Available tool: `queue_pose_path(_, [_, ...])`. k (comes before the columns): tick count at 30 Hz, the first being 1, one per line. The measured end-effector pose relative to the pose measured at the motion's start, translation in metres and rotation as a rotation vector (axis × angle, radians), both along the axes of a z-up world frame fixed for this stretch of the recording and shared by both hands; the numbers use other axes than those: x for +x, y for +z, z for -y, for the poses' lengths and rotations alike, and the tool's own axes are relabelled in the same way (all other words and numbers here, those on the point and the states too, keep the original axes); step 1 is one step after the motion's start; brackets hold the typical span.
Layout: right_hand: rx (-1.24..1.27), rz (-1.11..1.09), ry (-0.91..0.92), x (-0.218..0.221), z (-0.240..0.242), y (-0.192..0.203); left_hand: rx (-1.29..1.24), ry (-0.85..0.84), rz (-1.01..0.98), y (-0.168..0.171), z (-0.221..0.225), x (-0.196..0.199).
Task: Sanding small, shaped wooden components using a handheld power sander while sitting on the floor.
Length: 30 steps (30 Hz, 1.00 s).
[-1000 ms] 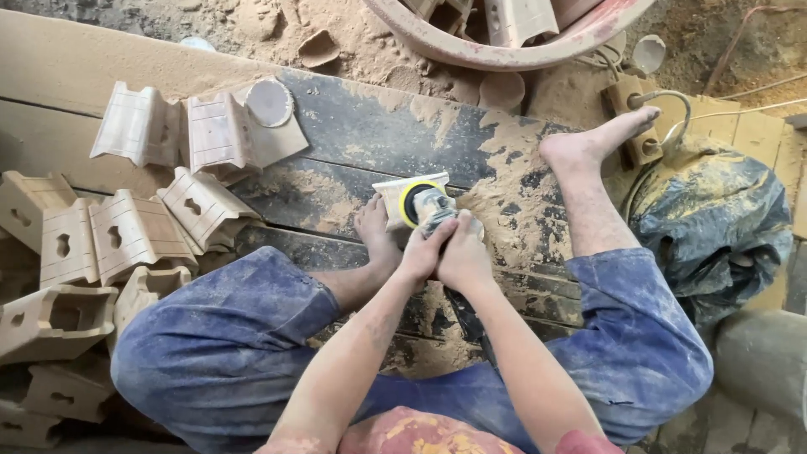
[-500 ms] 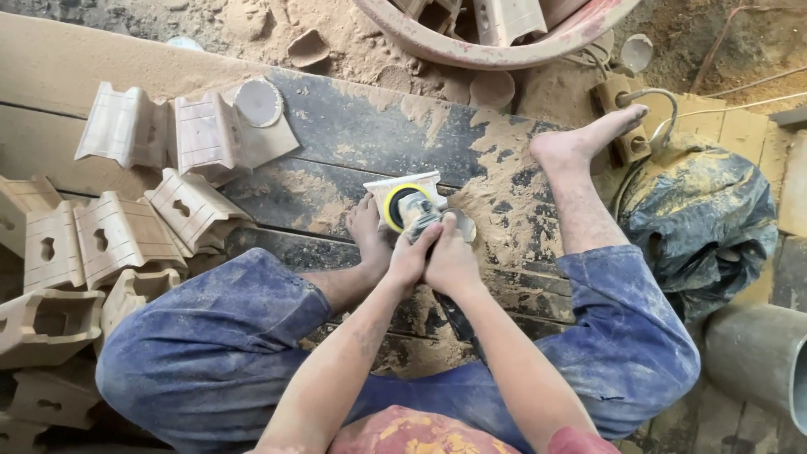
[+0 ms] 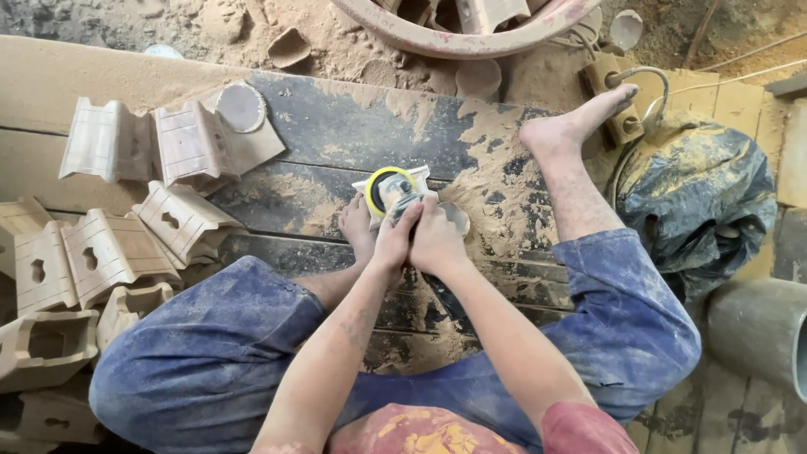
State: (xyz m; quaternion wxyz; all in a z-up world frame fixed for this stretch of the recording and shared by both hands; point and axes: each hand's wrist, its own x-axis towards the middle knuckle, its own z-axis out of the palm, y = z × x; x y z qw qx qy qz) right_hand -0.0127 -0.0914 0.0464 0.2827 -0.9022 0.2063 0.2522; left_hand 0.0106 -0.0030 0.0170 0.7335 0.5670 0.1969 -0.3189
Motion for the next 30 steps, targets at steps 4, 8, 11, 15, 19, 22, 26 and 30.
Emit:
queue_pose_path(4, [-0.022, 0.007, -0.112, 0.001, 0.036, -0.003, -0.001, -0.139, -0.054, -0.035, 0.042, 0.016])
queue_pose_path(8, [-0.023, 0.032, -0.128, 0.019, 0.031, -0.011, 0.067, -0.191, -0.105, -0.032, 0.036, 0.036])
queue_pose_path(11, [-0.004, 0.027, -0.051, 0.027, 0.009, 0.006, 0.173, -0.165, -0.026, 0.028, 0.014, 0.035])
queue_pose_path(15, [0.027, 0.017, 0.083, 0.025, -0.015, -0.014, 0.116, 0.061, -0.083, 0.006, -0.014, 0.022])
queue_pose_path(19, [0.014, 0.032, 0.039, 0.011, 0.007, -0.007, 0.67, -0.344, 0.282, -0.091, 0.018, 0.013])
queue_pose_path(22, [0.015, 0.073, -0.079, -0.013, 0.028, 0.001, 0.469, -0.294, 0.109, -0.062, 0.04, 0.0])
queue_pose_path(26, [0.041, 0.059, -0.162, -0.02, 0.026, 0.016, 0.15, -0.184, -0.092, -0.013, 0.037, -0.008])
queue_pose_path(30, [0.073, -0.001, -0.064, -0.033, -0.002, 0.016, 0.057, -0.011, -0.042, 0.006, 0.006, -0.03])
